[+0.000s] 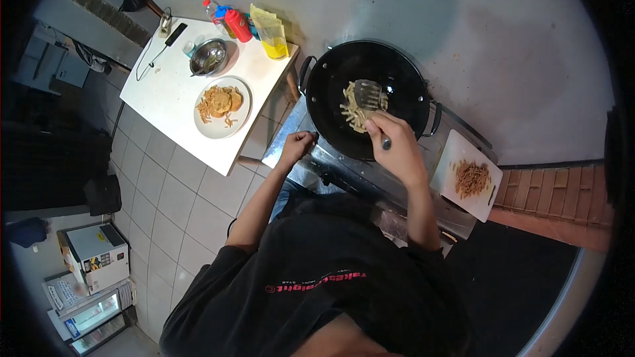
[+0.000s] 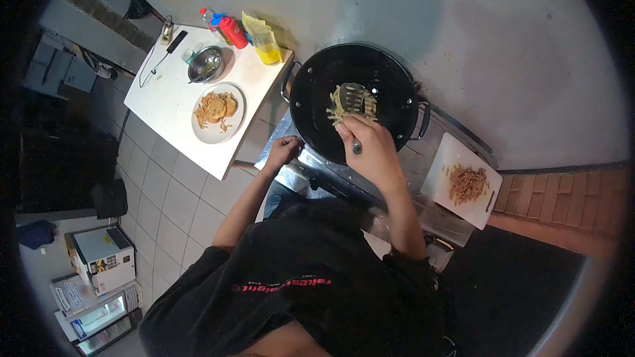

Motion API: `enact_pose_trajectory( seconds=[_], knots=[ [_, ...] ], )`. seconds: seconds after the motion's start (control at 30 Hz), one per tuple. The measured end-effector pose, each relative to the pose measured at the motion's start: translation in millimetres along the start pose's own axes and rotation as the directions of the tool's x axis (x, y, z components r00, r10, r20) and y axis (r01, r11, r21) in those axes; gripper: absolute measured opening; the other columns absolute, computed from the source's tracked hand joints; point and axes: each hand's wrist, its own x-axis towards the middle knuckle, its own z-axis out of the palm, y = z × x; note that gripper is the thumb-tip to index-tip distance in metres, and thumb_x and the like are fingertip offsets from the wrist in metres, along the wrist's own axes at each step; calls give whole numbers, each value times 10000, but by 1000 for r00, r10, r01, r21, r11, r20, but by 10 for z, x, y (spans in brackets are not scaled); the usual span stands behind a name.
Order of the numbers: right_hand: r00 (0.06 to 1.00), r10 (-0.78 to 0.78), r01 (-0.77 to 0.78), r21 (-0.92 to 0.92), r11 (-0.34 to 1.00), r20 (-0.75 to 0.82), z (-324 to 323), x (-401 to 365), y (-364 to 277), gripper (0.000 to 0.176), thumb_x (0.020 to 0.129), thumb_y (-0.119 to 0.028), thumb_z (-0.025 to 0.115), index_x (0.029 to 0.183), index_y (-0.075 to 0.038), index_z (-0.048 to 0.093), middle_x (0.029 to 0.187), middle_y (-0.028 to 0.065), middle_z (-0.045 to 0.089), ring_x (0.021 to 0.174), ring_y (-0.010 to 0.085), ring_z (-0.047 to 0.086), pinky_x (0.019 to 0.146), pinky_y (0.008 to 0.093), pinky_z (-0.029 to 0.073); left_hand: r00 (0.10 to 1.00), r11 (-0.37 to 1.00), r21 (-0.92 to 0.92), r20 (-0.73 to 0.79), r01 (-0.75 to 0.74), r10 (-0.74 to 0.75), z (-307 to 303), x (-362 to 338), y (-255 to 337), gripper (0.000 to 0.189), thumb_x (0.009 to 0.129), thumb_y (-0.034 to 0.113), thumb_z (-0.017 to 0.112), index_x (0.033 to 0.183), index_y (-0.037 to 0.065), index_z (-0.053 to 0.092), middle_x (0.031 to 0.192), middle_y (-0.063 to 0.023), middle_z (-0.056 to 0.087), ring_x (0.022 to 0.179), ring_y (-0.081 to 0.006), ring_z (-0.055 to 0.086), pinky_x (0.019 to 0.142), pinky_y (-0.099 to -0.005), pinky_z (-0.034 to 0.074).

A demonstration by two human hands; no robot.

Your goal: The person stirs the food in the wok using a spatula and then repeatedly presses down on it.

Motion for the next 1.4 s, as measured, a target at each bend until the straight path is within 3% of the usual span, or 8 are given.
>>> enact_pose_trajectory(
  seconds=[0.13,0.3,0.57,0.8,0.87,0.9,1.23,1.4],
  knots=[
    [941,-43,75,-82,994,336,-336,-41,-281,91,900,-74,634,891,-8,572,867,177,590,844,432,607,661,489,455,1000,997,76,-1,29,-29,-25,11,-28,274,974,227,551,808,55,686,583,45,539,427,-32,402,401,-218,256],
    [677,25,214,-229,949,736,-529,-160,-468,437,792,43,625,1200,-86,536,1217,174,495,919,425,665,761,494,545,999,998,59,27,-18,17,-39,39,-42,281,975,232,551,792,60,677,572,47,532,420,-30,401,396,-219,258],
    [494,63,321,-249,914,867,-521,-304,-557,580,798,45,532,1358,-102,501,1304,161,498,1144,409,529,997,464,462,1000,1000,29,-18,8,-8,17,-25,35,334,967,265,607,701,69,658,568,67,524,469,-30,398,461,-224,255],
    [630,-1,226,-182,957,777,-432,-223,-244,572,743,105,551,1289,-63,538,1199,142,534,1077,377,512,943,444,470,1000,999,41,12,-3,3,-16,18,-35,275,974,245,560,802,65,678,575,50,536,415,-35,397,393,-222,246],
    [699,20,204,-226,952,715,-477,-169,-236,430,832,30,512,1248,-65,568,1167,153,556,1092,376,542,935,445,467,1000,999,36,7,-7,7,-4,8,0,273,973,243,559,803,66,677,574,52,535,415,-35,395,394,-222,244],
    [730,0,213,-228,950,684,-505,-179,-237,551,708,126,584,1227,-56,556,1149,122,545,1055,341,509,931,418,464,1000,999,34,6,2,-3,-8,4,-1,269,972,239,558,803,66,676,574,52,533,417,-34,397,395,-222,244],
    [616,81,263,-301,917,784,-657,-359,-390,458,801,42,607,1250,-41,570,1192,169,585,1139,391,557,997,446,473,1000,1000,17,-20,-4,4,-1,-2,-19,314,962,252,595,727,61,677,573,58,551,447,-30,416,434,-219,273],
    [719,2,251,-262,932,695,-600,-263,-162,395,794,57,605,1175,-43,582,1148,148,593,1076,360,566,949,423,479,1000,1000,10,-26,-15,16,23,-19,-10,316,958,246,587,717,58,665,588,56,556,472,-30,422,454,-222,286]
  ],
)
